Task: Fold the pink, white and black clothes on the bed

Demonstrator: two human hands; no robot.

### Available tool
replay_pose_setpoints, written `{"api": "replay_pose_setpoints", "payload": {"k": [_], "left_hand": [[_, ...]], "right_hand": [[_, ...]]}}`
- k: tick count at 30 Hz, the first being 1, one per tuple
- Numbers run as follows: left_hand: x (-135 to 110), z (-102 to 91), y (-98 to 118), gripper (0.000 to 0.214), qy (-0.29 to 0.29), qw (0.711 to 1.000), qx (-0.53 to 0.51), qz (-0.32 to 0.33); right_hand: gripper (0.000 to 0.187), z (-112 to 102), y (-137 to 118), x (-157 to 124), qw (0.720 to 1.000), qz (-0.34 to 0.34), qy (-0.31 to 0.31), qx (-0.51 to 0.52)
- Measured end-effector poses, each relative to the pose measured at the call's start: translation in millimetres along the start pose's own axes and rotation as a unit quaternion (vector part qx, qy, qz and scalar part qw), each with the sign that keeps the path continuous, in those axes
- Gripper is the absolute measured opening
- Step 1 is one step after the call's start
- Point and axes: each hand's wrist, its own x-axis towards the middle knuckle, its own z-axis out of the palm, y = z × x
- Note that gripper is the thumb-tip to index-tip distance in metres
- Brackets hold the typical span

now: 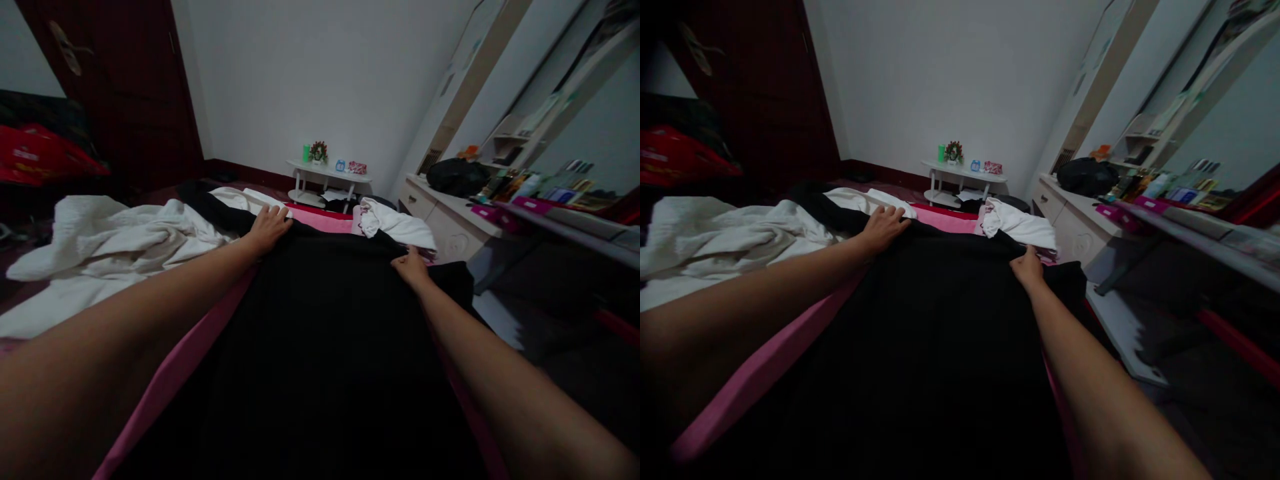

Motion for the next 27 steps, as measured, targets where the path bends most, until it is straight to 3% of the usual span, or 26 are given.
{"api": "replay_pose_setpoints", "payload": {"k": [3,7,10,12,15,18,24,27], "left_hand": [[-10.0,4.6,3.2,0.03,0.026,1.0,-0.002,0.011],[-36.7,-6.7,2.5,0.035,0.092,0.993,-0.039,0.064],[-70.3,-16.4,0.0,0.033,0.072,0.985,-0.087,0.13],[-95.4,-20.5,-1.9,0.032,0.031,0.981,-0.125,0.148],[-126.2,-26.1,-5.0,0.032,-0.023,0.973,-0.193,0.128],[-140.9,-33.6,-6.4,0.032,-0.064,0.966,-0.242,0.067],[-137.5,-43.7,1.1,0.036,-0.17,0.955,-0.234,-0.067],[-133.3,-42.0,5.8,0.03,-0.194,0.947,-0.238,-0.096]], "right_hand": [[0.077,6.9,8.0,-14.1,0.997,-0.053,-0.031,-0.038],[0.067,5.0,15.3,-35.3,0.988,-0.132,-0.064,-0.049],[0.048,-0.5,17.8,-55.4,0.963,-0.225,-0.093,-0.118],[0.043,-7.1,16.3,-69.9,0.949,-0.247,-0.109,-0.16],[0.04,-25.1,6.8,-91.0,0.943,-0.232,-0.123,-0.205],[0.031,-49.1,-8.4,-112.3,0.936,-0.198,-0.125,-0.263],[0.027,-75.2,-22.8,-152.3,0.932,-0.019,-0.144,-0.333],[0.027,-75.6,-21.3,-159.7,0.931,0.004,-0.138,-0.339]]}}
